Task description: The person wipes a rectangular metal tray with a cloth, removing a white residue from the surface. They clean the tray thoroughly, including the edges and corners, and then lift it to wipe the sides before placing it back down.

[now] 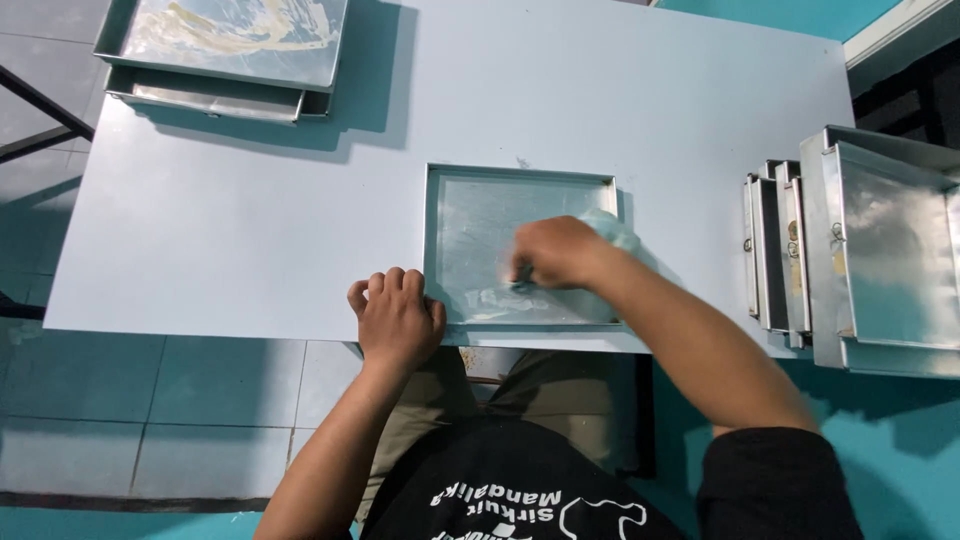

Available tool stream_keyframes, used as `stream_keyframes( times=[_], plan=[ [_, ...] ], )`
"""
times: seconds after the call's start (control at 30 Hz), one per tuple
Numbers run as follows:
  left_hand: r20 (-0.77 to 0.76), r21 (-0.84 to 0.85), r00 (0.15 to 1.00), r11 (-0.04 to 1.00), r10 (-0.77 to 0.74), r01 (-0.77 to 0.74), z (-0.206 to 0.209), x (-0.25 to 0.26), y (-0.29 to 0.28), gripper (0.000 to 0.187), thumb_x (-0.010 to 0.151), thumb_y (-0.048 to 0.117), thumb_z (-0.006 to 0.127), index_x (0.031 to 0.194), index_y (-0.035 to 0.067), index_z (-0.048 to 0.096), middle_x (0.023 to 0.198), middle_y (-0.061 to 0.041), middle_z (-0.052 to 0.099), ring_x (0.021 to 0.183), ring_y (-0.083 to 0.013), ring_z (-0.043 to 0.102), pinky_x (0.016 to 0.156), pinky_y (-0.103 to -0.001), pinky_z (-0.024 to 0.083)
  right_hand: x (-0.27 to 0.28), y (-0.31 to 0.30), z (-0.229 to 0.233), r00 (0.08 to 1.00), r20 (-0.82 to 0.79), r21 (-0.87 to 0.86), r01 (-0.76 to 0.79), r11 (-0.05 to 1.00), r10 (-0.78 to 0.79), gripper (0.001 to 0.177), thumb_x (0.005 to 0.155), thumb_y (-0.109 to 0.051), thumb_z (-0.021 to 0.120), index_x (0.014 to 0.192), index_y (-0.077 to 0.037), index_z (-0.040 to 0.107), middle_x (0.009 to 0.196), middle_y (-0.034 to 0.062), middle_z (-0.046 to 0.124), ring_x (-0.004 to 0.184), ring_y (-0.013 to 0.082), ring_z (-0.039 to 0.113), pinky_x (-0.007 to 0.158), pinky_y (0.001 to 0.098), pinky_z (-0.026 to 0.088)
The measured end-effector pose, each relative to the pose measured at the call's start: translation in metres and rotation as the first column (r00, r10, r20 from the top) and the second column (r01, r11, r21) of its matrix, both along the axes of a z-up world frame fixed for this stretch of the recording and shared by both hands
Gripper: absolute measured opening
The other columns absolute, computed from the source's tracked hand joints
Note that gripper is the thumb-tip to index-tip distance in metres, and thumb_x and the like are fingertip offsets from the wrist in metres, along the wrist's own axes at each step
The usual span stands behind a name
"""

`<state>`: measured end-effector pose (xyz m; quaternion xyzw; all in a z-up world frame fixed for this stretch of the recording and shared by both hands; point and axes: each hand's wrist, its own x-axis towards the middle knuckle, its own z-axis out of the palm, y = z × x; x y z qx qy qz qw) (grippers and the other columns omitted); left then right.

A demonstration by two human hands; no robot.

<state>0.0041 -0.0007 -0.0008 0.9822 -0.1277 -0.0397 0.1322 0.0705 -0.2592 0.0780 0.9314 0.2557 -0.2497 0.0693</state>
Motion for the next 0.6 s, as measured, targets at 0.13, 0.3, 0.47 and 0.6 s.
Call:
stream_keyframes(
  times=[0.13, 0.3, 0.47, 0.6],
  plan=[
    [-0.023, -0.024, 1.000, 1.000, 0.011, -0.012, 0.003, 0.000, -0.001, 0.025, 0.095, 0.039, 0.053, 0.097, 0.016, 0.063, 0.091, -0.006, 0.058, 0.096, -0.0289, 0.060, 0.102, -0.049, 0.032, 0.004, 0.043, -0.027, 0.992, 0.099, 0.103, -0.084, 0.991, 0.074, 0.023, 0.080, -0.016, 0.076, 0.094, -0.034, 0.080, 0.100, -0.0047, 0.066, 0.093, 0.0280, 0.071, 0.086, 0.0465, 0.058],
    [-0.020, -0.121, 0.999, 0.992, 0.038, -0.041, 0.021, -0.003, -0.001, 0.031, 0.095, 0.041, 0.055, 0.096, 0.012, 0.065, 0.092, -0.011, 0.061, 0.098, -0.0360, 0.061, 0.102, -0.054, 0.034, 0.012, 0.094, -0.027, 0.990, 0.117, 0.225, -0.107, 0.969, 0.083, 0.021, 0.080, -0.023, 0.073, 0.094, -0.038, 0.079, 0.103, -0.0059, 0.068, 0.096, 0.0291, 0.072, 0.087, 0.0472, 0.059],
    [-0.012, -0.088, 0.999, 0.995, 0.052, -0.053, 0.009, -0.003, 0.001, 0.025, 0.094, 0.038, 0.056, 0.095, 0.015, 0.065, 0.091, -0.008, 0.061, 0.099, -0.0305, 0.061, 0.104, -0.050, 0.034, 0.000, 0.061, -0.017, 0.993, 0.069, 0.118, -0.099, 0.988, 0.091, 0.022, 0.082, -0.020, 0.072, 0.096, -0.036, 0.079, 0.105, -0.0040, 0.067, 0.097, 0.0299, 0.071, 0.088, 0.0474, 0.059],
    [-0.008, -0.112, 0.999, 0.993, 0.047, -0.047, 0.006, -0.003, 0.003, 0.023, 0.094, 0.037, 0.057, 0.094, 0.015, 0.064, 0.090, -0.007, 0.060, 0.099, -0.0300, 0.061, 0.103, -0.049, 0.035, -0.006, 0.004, -0.014, 1.000, -0.024, -0.101, 0.018, 0.995, -0.020, 0.022, 0.081, -0.020, 0.075, 0.093, -0.037, 0.080, 0.097, -0.0055, 0.073, 0.097, 0.0264, 0.074, 0.086, 0.0444, 0.060]
  ],
)
